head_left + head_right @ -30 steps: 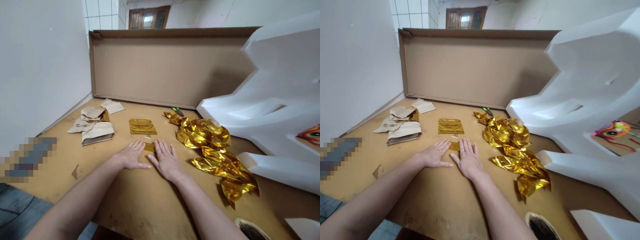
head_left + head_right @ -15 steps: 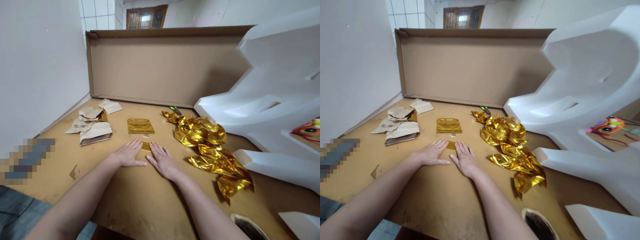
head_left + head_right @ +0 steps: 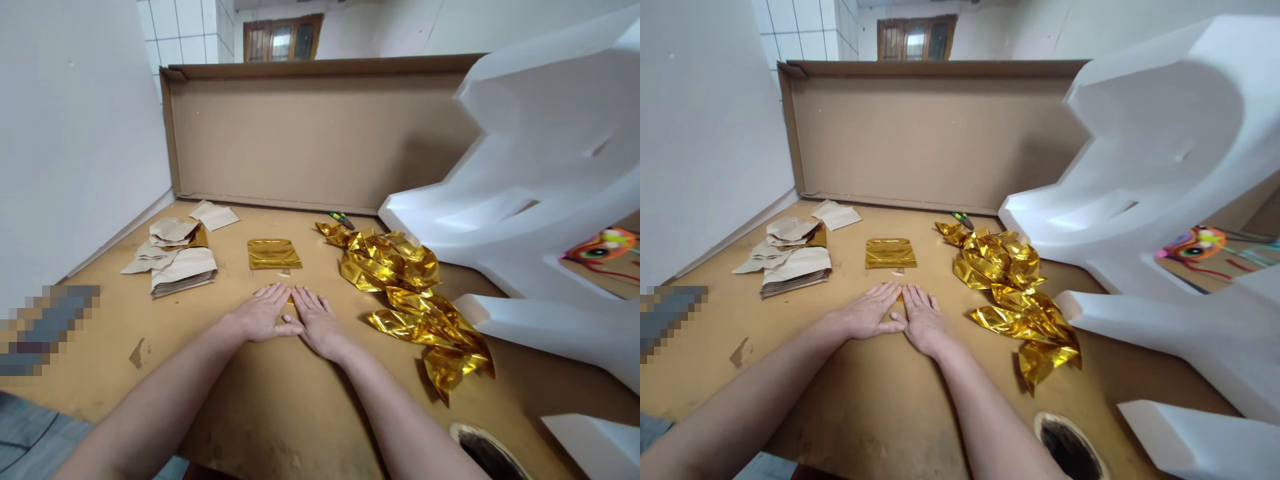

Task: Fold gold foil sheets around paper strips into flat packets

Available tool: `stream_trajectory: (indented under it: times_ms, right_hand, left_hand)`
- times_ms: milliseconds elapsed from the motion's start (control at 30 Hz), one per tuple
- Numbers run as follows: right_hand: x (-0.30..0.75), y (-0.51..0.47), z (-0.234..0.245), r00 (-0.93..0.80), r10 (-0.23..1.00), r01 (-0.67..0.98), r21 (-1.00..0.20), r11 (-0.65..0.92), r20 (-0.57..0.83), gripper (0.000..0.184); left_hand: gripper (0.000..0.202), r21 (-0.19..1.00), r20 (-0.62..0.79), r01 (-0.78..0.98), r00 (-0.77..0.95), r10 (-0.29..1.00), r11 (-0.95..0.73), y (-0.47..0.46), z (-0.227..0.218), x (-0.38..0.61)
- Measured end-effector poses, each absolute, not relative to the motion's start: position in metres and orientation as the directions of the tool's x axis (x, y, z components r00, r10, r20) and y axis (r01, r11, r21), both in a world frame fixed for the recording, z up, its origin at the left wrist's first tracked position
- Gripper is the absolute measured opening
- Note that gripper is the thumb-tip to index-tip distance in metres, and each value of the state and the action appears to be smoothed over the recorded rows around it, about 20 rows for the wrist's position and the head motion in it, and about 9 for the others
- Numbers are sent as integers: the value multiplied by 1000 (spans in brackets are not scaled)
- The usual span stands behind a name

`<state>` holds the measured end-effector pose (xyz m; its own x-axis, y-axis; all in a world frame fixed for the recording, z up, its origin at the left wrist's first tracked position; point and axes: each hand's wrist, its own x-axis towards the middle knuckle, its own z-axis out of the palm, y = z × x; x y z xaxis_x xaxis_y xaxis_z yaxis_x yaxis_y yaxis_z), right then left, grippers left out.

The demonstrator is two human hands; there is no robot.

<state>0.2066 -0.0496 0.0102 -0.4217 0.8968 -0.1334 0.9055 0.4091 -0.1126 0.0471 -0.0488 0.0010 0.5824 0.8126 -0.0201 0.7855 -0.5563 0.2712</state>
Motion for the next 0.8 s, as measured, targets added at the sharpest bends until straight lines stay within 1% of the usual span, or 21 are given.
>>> stream_trajectory:
  times_ms: [100, 267, 400, 500, 633, 800]
  right_hand:
    - [207, -50, 12, -425, 896, 904, -102, 415, -129, 72]
    - [206, -53, 16, -419, 897, 907, -109, 406, -144, 73]
    - [198, -56, 21, -401, 911, 914, -110, 391, -96, 74]
    - [188, -58, 22, -421, 904, 902, -136, 410, -68, 77]
    - [179, -57, 17, -475, 875, 871, -192, 451, -98, 77]
    - [187, -57, 15, -458, 881, 882, -187, 433, -119, 78]
  left_hand:
    - [86, 269, -51, 807, 557, 829, -526, -50, 3, 37]
    - [88, 278, -65, 813, 548, 834, -512, -49, 5, 27]
    - [92, 280, -64, 811, 549, 833, -513, -49, 4, 27]
    - [95, 286, -70, 813, 546, 835, -507, -49, 4, 29]
    - [95, 284, -93, 821, 538, 838, -496, -48, 4, 28]
    - [96, 276, -81, 819, 540, 837, -502, -47, 3, 27]
